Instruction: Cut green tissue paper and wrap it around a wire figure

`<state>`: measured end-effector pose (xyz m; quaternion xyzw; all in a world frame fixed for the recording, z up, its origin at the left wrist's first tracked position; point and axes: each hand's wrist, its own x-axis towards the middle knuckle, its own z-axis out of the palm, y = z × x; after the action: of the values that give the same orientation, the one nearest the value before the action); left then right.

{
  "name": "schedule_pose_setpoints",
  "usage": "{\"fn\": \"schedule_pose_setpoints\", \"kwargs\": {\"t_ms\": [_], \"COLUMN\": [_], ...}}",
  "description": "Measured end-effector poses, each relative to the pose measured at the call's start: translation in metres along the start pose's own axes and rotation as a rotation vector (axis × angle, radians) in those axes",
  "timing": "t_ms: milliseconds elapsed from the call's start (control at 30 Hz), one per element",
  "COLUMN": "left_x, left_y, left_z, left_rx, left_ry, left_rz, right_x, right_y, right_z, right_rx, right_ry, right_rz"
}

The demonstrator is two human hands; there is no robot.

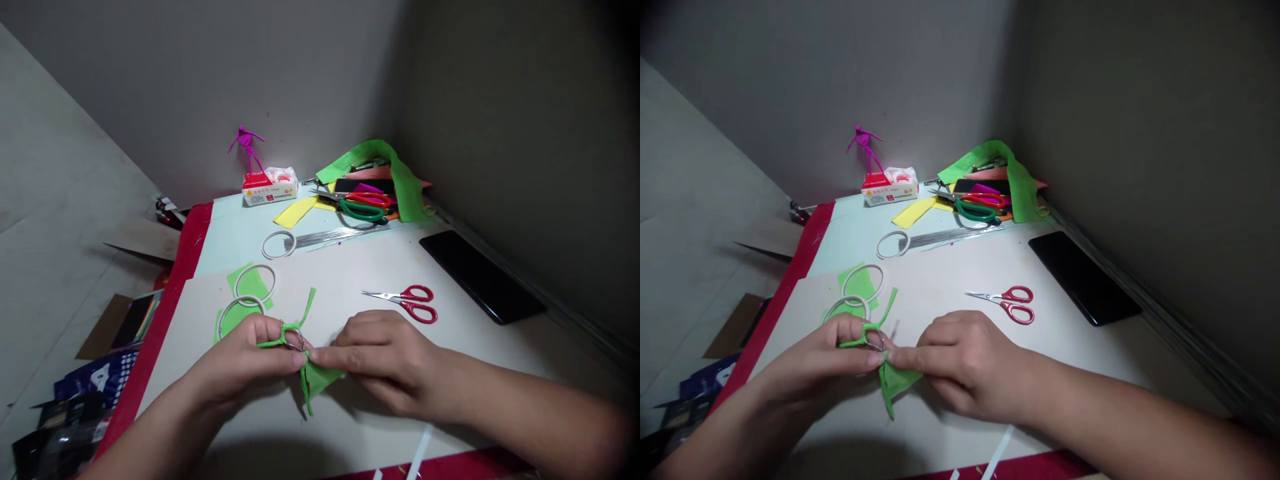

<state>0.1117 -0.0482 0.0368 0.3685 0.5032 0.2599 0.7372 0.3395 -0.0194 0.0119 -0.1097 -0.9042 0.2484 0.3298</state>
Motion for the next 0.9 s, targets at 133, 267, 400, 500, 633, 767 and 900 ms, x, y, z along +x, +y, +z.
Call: {"fn": "schedule_pose_setpoints", "kwargs": {"t_ms": [133, 267, 400, 500, 633, 767, 900], "left_x": [0.0009, 0.0005, -0.0007, -0.0009, 0.0005, 0.0014, -0.0004], "left_y": [-0.0001, 0.0012, 0.0043, 0.0063, 0.0077, 0.0073, 0.0064], "left_z": [-0.0003, 0.0009, 0.0017, 0.0027, 0.0043, 0.0032, 0.0004], "left_rx": [0.017, 0.073, 0.135, 0.144, 0.173, 0.173, 0.218], "left_ry": [-0.038, -0.021, -0.018, -0.010, 0.000, -0.011, -0.031], "left_rz": [-0.016, -0.036, -0.045, -0.044, -0.053, -0.049, -0.038], "right_x": [0.0000, 0.0000, -0.0017, -0.0020, -0.0006, -0.0005, -0.0009], "right_y": [-0.0003, -0.0025, -0.0028, -0.0022, -0.0023, -0.0027, -0.0029], "right_z": [-0.0010, -0.0029, -0.0031, -0.0026, -0.0027, -0.0027, -0.0022], "right_rx": [-0.159, -0.258, -0.295, -0.305, -0.314, -0.331, -0.329], "right_ry": [-0.025, -0.056, -0.086, -0.085, -0.081, -0.072, -0.068], "right_rz": [-0.073, -0.107, -0.128, -0.133, -0.142, -0.147, -0.149]}}
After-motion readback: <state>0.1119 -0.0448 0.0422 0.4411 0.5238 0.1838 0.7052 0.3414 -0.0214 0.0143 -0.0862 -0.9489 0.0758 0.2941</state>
